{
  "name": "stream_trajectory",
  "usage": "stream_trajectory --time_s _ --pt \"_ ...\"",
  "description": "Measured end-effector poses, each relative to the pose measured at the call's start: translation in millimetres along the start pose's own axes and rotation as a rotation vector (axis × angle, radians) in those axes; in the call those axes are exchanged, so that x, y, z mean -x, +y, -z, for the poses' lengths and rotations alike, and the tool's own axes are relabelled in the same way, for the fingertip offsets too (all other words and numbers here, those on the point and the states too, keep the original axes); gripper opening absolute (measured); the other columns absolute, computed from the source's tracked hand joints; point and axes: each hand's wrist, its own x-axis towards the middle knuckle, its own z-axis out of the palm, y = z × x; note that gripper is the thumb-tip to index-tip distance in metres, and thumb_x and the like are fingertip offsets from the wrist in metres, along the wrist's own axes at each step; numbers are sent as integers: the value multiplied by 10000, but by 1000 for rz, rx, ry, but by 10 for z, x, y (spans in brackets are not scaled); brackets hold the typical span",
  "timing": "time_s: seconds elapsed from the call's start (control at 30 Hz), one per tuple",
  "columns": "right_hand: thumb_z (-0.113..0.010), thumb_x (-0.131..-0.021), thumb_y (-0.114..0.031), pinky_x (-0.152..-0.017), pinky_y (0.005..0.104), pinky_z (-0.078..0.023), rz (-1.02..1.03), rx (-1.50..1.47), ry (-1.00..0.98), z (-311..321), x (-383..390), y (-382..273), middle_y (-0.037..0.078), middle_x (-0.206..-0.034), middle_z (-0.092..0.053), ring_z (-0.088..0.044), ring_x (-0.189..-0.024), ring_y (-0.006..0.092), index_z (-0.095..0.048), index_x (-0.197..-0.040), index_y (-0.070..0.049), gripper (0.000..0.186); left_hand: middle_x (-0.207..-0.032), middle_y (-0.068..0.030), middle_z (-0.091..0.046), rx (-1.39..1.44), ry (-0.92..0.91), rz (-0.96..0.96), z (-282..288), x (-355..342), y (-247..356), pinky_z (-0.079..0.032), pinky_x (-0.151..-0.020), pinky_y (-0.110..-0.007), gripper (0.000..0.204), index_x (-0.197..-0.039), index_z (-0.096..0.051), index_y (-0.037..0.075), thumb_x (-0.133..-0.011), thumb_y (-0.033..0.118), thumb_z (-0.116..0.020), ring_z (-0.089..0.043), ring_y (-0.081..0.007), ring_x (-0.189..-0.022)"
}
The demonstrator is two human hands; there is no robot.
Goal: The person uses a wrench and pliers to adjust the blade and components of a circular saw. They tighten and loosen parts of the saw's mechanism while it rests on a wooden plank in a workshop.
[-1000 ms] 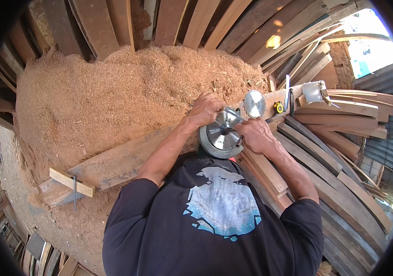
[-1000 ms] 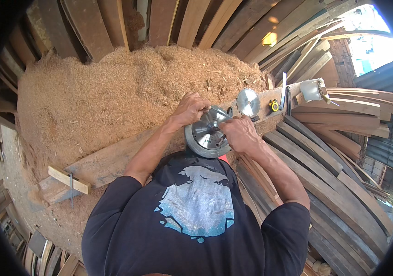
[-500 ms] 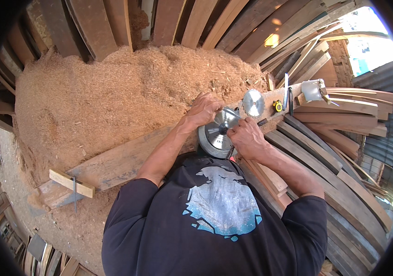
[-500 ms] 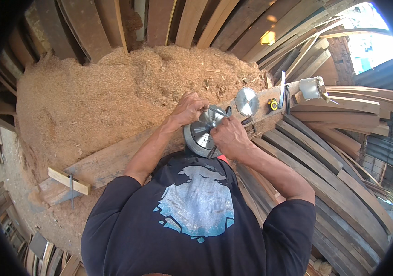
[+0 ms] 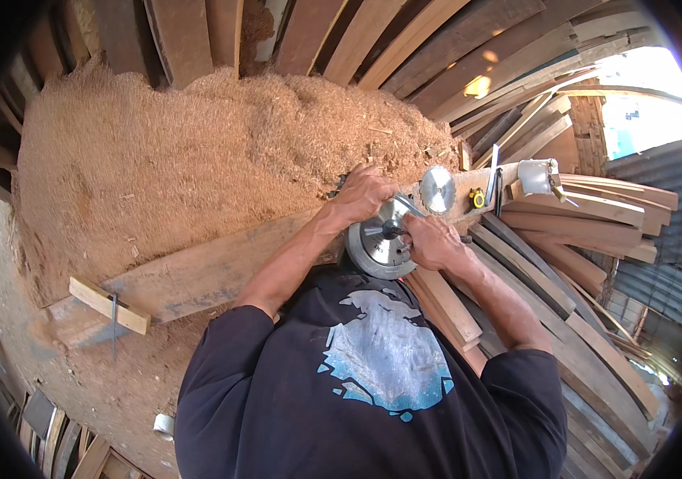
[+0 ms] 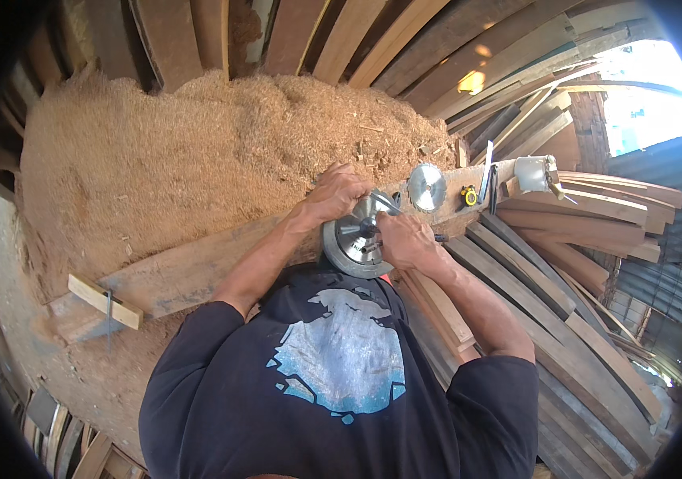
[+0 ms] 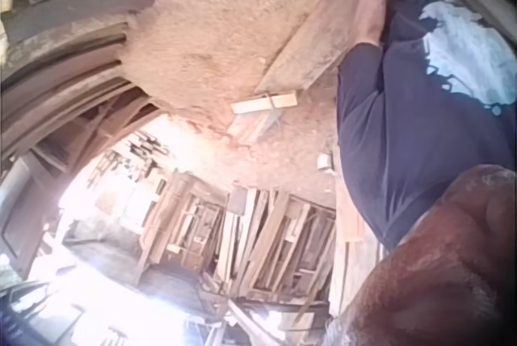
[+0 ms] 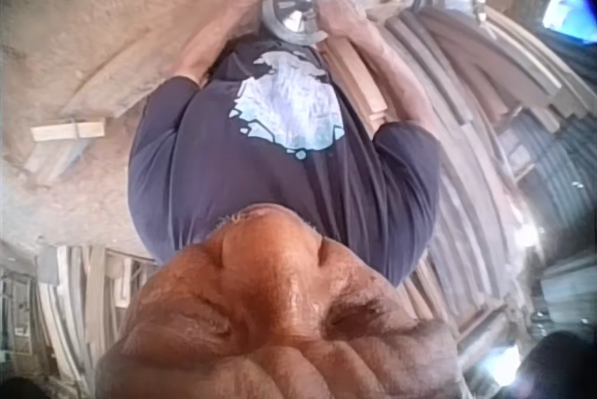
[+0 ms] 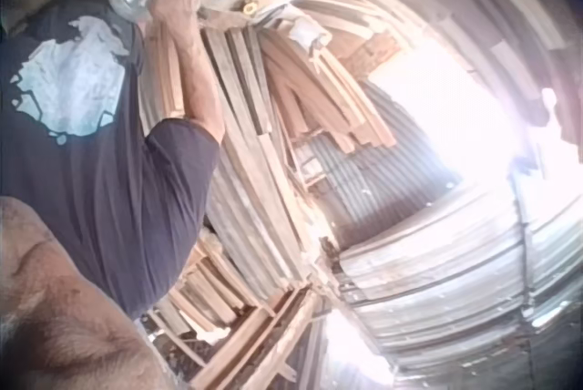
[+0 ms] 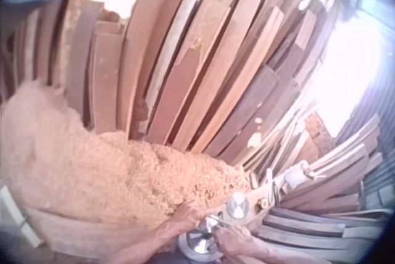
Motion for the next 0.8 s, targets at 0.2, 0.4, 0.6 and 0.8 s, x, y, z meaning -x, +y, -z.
stream_trajectory --time_s 0.2,0.4,0.6,0.8 --pt "-664 -846 -71 -752 580 -550 60 57 -1 5 16 -24 264 -819 -709 -715 -868 483 -676 -1047 -31 205 -808 -53 -703 -69 46 -39 23 12 9 -420 -883 -425 111 -839 -687 145 -780 57 -718 -615 -290 -852" --pt "-699 -809 -138 -793 584 -567 -169 3 -8 74 -29 -247 269 -884 -738 -736 -899 483 -688 -1060 -28 274 -967 -114 -780 -62 -56 96 68 10 168 -426 -1049 -515 343 -1200 -805 200 -937 136 -595 -665 -358 -1005" --pt "-730 -860 -222 -784 597 -546 -284 -15 -3 12 -50 -270 275 -867 -728 -726 -903 494 -680 -1040 -14 279 -1020 -144 -764 -31 -152 161 -12 24 131 -420 -1067 -534 200 -979 -789 134 -895 132 -607 -648 -382 -1106" --pt "-691 -924 -267 -781 605 -535 -342 5 -3 -22 -87 -260 282 -867 -722 -720 -894 496 -690 -986 -12 262 -938 -134 -745 11 34 112 -65 51 134 -448 -987 -529 150 -921 -775 125 -837 91 -657 -652 -373 -1049"
